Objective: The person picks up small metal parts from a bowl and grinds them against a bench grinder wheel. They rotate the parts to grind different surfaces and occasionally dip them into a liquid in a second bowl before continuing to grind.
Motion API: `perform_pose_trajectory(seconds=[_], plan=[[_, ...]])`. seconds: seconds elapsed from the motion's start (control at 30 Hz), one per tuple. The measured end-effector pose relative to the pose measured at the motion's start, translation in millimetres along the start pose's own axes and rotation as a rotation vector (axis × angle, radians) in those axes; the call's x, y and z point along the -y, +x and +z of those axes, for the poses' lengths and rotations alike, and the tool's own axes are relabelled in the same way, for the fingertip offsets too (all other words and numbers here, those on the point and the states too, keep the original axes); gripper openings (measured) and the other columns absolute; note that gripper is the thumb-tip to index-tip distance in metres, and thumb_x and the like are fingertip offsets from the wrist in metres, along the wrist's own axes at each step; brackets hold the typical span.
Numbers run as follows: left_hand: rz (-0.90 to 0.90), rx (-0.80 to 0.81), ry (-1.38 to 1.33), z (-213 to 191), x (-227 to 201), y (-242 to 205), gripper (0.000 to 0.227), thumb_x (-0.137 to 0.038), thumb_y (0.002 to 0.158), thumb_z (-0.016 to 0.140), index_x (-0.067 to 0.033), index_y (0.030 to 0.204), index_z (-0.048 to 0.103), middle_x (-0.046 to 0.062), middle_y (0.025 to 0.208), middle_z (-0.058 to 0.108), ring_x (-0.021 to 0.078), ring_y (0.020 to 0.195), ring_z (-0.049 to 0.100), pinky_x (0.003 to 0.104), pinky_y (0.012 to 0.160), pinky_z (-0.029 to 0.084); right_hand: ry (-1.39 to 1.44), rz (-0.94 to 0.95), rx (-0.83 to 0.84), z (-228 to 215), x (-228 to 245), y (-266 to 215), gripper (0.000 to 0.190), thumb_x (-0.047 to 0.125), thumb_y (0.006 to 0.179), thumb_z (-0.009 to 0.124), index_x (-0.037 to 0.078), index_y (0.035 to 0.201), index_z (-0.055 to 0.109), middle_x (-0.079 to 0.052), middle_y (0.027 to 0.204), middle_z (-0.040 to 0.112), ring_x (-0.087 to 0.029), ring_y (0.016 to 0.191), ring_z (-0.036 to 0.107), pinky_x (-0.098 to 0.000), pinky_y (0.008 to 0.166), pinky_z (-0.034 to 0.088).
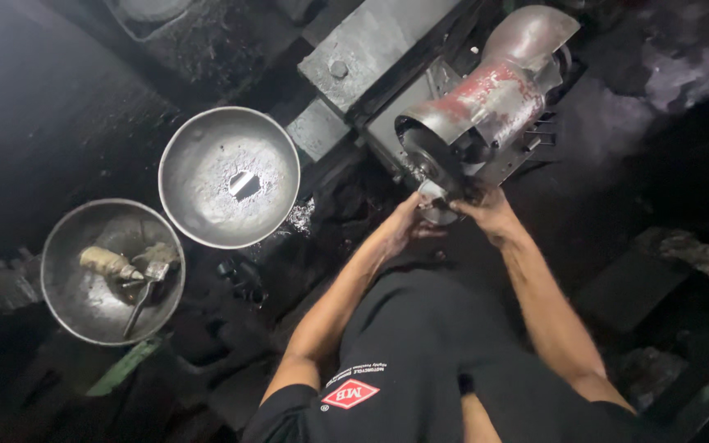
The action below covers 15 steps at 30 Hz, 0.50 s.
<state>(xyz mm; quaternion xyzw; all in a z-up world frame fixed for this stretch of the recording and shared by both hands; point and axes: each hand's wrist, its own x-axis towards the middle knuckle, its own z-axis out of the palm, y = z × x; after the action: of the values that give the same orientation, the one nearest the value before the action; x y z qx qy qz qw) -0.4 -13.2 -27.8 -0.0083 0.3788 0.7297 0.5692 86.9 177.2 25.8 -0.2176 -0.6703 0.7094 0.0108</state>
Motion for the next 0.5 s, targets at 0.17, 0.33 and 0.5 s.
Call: perform_pose_trajectory(seconds=[0.17, 0.33, 0.5], plan=[[-0.020, 0.037, 0.236, 22.9, -4.5, -32.6, 0.063, -0.029, 0.093, 0.071, -0.0072, 0.146, 0.046, 0.009, 0.138, 0.057, 0.0208, 0.125, 0.060, 0.044, 0.105, 0.054, 0.028, 0.103, 0.119, -20.8, 9.7, -19.7, 0.061, -0.005, 0.075, 0.075, -0.004, 0.134, 0.060, -0.011, 0.126, 0.071, -0.019, 0.113, 0.067, -0.0321, 0.098, 0.052], [-0.116, 0.050, -0.001, 53.5, -8.2, -33.8, 0.064, -0.018, 0.084, 0.068, -0.0113, 0.143, 0.044, 0.010, 0.133, 0.058, 0.0268, 0.115, 0.064, 0.049, 0.100, 0.056, -0.002, 0.209, 0.065, -31.6, 25.5, -42.6, 0.044, -0.001, 0.085, 0.075, -0.007, 0.127, 0.069, -0.010, 0.113, 0.075, -0.017, 0.101, 0.067, -0.0307, 0.091, 0.052], [-0.090, 0.110, -0.255, 49.3, -9.9, -7.0, 0.055, -0.032, 0.092, 0.060, 0.0054, 0.132, 0.055, 0.020, 0.124, 0.064, 0.0325, 0.110, 0.067, 0.051, 0.101, 0.057, 0.099, 0.006, -0.048, -17.1, 19.1, -56.5, 0.040, -0.001, 0.085, 0.074, -0.003, 0.124, 0.066, -0.005, 0.112, 0.072, -0.013, 0.102, 0.066, -0.0291, 0.091, 0.052]])
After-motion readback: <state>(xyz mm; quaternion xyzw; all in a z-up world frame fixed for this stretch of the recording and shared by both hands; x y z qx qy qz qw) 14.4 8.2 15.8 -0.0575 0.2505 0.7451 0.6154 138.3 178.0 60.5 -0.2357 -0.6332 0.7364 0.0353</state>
